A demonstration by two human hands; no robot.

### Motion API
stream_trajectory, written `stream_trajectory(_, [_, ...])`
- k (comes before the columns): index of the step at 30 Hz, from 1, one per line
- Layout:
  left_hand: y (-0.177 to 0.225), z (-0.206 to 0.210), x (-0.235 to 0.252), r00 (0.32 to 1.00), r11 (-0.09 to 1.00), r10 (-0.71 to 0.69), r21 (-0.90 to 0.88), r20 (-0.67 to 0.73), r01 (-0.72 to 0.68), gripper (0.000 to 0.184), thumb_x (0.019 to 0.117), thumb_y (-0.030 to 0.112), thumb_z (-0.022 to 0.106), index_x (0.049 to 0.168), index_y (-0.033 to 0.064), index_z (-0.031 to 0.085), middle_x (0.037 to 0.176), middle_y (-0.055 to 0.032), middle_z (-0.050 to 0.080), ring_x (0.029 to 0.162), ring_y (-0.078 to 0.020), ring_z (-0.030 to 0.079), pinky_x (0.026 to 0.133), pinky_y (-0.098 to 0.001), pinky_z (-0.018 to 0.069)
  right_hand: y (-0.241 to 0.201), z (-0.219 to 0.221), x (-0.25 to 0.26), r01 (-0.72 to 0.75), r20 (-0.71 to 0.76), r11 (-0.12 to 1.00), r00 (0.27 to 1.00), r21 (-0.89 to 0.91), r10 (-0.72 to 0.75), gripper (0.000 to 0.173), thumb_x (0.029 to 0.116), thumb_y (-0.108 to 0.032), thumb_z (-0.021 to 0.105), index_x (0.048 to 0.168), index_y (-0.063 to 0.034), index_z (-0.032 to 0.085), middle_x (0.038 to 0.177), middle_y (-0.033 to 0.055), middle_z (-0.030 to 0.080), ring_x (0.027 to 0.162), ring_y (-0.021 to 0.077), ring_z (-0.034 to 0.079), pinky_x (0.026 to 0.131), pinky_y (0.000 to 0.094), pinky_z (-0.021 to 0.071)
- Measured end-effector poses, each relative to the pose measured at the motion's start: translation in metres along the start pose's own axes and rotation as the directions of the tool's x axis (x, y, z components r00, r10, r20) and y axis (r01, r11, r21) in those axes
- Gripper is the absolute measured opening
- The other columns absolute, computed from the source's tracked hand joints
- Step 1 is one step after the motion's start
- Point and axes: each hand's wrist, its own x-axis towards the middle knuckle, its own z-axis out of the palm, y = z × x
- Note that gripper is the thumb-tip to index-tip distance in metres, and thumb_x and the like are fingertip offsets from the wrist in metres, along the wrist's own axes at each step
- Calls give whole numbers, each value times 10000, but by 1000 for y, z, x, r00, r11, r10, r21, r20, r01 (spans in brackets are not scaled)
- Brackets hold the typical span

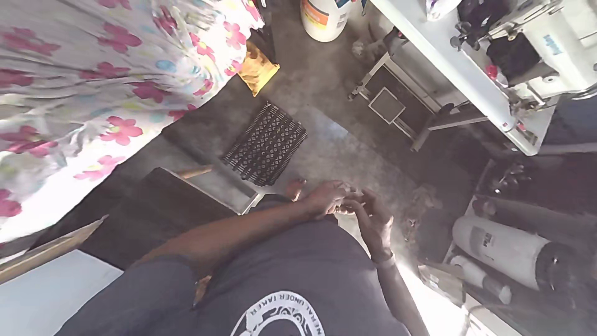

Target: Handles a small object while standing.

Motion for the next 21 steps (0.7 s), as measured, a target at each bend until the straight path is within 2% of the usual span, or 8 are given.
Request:
stream_trajectory(2, [4, -21, 0, 997, 994, -39, 102, -66, 46, 289, 1109, 140, 401, 1343, 12, 510, 1143, -149, 717, 956, -243, 746, 821, -389, 630, 7, -13, -10, -24, -14, 994, 1000, -105, 23, 365, 913, -156, 737, 1205, 55, 683, 914, 79, 748, 720, 105, 693, 650, 278, 605])
stream_trajectory(4, [11, -65, -3, 991, 867, -13, 493, -133, 77, 336, 1116, 184, 388, 1388, 31, 512, 1210, -128, 706, 1009, -196, 737, 850, -343, 617, 15, -22, -22, -107, 3, 977, 994, -186, 110, 344, 942, -160, 705, 1211, 53, 683, 962, 123, 751, 797, 153, 726, 730, 334, 624])
stream_trajectory(7, [13, -149, -27, 965, 202, 37, 948, -258, 246, 358, 1047, 173, 510, 1339, -21, 578, 1260, -241, 648, 1157, -381, 645, 986, -571, 508, 42, -27, -47, -222, 1, 946, 973, -237, 229, 309, 952, -177, 686, 1176, 35, 702, 951, 134, 753, 785, 158, 724, 750, 359, 615])
stream_trajectory(9, [6, -180, -54, 865, -123, -96, 868, -492, 480, 329, 970, 152, 607, 1236, -40, 634, 1236, -305, 631, 1158, -507, 609, 913, -714, 485, 68, -29, -66, -266, 11, 930, 961, -256, 278, 310, 947, -205, 681, 1161, 17, 712, 922, 121, 753, 762, 157, 718, 737, 371, 608])
stream_trajectory(11, [-6, -190, -81, 741, -294, -306, 800, -597, 523, 261, 966, 179, 637, 1134, -17, 676, 1145, -268, 666, 1082, -471, 641, 851, -692, 503, 89, -33, -83, -282, 75, 918, 947, -277, 313, 307, 950, -225, 680, 1159, -4, 714, 922, 108, 757, 772, 159, 724, 740, 381, 613])
stream_trajectory(14, [-12, -169, -112, 679, -254, -502, 841, -536, 477, 148, 934, 139, 656, 1013, 19, 689, 914, -180, 674, 831, -357, 657, 710, -591, 516, 112, -33, -99, -285, 213, 906, 909, -313, 359, 320, 947, -235, 680, 1177, -16, 717, 951, 112, 768, 798, 192, 746, 744, 425, 627])
stream_trajectory(18, [-3, -152, -104, 795, -251, -446, 910, -412, 331, 124, 953, 104, 626, 1043, 28, 659, 900, -182, 660, 785, -361, 659, 678, -599, 529, 89, -25, -83, -358, 350, 856, 800, -372, 487, 335, 971, -226, 663, 1238, -27, 705, 1014, 133, 769, 852, 247, 748, 801, 485, 606])
stream_trajectory(21, [9, -138, -102, 889, -229, -403, 964, -217, 132, 98, 946, 64, 621, 994, -19, 642, 931, -231, 654, 903, -439, 661, 730, -649, 518, 85, -22, -77, -319, 386, 877, 805, -360, 451, 352, 972, -252, 654, 1244, -35, 704, 1029, 113, 772, 858, 209, 752, 795, 442, 614])
